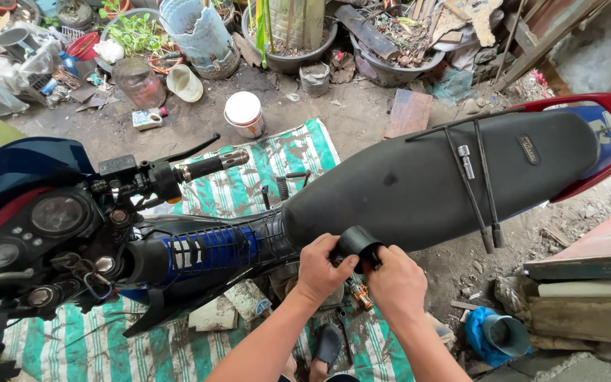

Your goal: The person works on a blue motorcycle, first adjusting components near the handlebars and then using a T-wrench to tighten bolts on the side fairing and lower body panels.

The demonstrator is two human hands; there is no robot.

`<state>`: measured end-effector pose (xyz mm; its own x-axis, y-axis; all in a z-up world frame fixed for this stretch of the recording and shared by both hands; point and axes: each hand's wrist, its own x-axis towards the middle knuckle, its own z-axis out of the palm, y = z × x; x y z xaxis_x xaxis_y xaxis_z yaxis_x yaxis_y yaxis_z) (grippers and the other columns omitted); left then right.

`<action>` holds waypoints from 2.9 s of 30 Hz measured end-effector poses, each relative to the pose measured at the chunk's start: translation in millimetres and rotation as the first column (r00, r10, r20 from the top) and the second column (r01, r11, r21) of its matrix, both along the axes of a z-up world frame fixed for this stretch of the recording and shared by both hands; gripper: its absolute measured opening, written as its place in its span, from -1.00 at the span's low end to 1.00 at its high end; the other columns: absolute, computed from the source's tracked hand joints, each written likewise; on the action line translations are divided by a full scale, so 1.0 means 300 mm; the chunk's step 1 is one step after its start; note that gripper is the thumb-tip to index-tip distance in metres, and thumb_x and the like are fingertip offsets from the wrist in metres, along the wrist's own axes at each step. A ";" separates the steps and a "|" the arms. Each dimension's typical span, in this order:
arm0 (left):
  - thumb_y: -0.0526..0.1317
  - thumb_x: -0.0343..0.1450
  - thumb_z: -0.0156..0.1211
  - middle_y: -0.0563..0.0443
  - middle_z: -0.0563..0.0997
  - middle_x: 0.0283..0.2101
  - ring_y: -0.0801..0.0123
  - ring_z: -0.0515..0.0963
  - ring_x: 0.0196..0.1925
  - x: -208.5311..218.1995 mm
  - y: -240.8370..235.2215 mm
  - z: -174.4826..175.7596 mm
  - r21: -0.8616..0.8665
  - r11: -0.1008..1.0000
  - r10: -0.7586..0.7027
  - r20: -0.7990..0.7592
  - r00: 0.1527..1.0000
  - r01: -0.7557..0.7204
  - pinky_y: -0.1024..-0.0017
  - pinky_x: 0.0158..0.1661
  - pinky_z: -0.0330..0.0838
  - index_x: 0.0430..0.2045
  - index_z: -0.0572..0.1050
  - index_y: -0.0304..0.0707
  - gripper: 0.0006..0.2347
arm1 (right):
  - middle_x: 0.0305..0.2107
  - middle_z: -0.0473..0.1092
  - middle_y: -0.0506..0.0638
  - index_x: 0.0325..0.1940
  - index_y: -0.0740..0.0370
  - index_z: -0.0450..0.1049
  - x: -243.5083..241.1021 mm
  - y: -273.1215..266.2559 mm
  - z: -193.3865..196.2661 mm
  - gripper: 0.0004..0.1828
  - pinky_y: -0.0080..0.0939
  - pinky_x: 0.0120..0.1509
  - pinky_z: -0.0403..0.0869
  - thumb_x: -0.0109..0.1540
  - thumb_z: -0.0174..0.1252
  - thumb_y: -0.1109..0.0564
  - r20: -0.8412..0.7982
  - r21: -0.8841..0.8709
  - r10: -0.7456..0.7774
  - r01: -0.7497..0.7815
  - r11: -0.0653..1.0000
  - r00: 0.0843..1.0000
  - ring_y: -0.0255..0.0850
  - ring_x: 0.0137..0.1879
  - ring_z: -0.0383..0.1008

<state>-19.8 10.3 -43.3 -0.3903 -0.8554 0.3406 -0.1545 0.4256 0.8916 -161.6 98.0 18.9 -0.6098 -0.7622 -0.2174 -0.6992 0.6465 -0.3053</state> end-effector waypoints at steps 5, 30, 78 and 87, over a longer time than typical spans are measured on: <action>0.31 0.48 0.15 0.00 0.59 -0.43 0.25 0.59 -0.40 0.002 0.011 -0.053 0.046 0.998 0.039 0.081 0.996 -0.043 0.25 -0.39 0.44 -0.37 0.68 -0.28 -0.46 | -0.37 0.43 -0.04 -0.41 0.05 0.50 -0.015 -0.041 -0.073 -0.71 0.21 -0.10 0.42 0.24 0.18 -0.16 0.040 0.077 0.010 -0.013 0.997 0.999 0.20 -0.19 0.54; 0.30 0.32 0.47 0.17 0.54 -0.55 0.36 0.62 -0.51 -0.003 -0.018 -0.172 -0.080 0.996 0.029 -0.080 0.996 -0.036 0.50 -0.49 0.57 -0.36 0.71 -0.11 -0.55 | -0.18 0.60 0.20 -0.22 0.21 0.68 0.073 -0.019 0.133 -0.62 0.31 0.18 0.60 0.18 0.32 -0.16 0.302 0.046 -0.174 0.168 0.985 0.937 0.28 0.16 0.62; 0.26 0.59 -0.12 -0.14 0.66 -0.28 0.12 0.61 -0.36 -0.123 -0.452 0.047 0.591 0.792 -0.226 0.520 0.824 -0.156 0.14 -0.34 0.39 0.26 0.48 -0.22 -0.42 | -0.69 0.21 0.00 -0.48 0.21 0.31 -0.070 0.608 -0.461 -0.56 -0.11 -0.54 0.14 0.50 0.16 0.16 0.893 -0.093 -0.265 0.725 0.682 0.364 -0.18 -0.60 0.14; 0.25 0.56 -0.05 -0.02 0.75 -0.05 0.14 0.72 -0.02 -0.041 -0.335 0.057 0.542 0.781 0.099 0.381 0.919 -0.309 0.17 -0.06 0.50 0.09 0.64 -0.21 -0.45 | -0.79 0.26 0.26 -0.24 0.70 0.68 -0.077 0.471 -0.246 -0.47 -0.06 -0.44 0.10 0.54 0.08 0.12 0.941 0.195 -0.307 0.520 0.832 0.139 -0.08 -0.63 0.09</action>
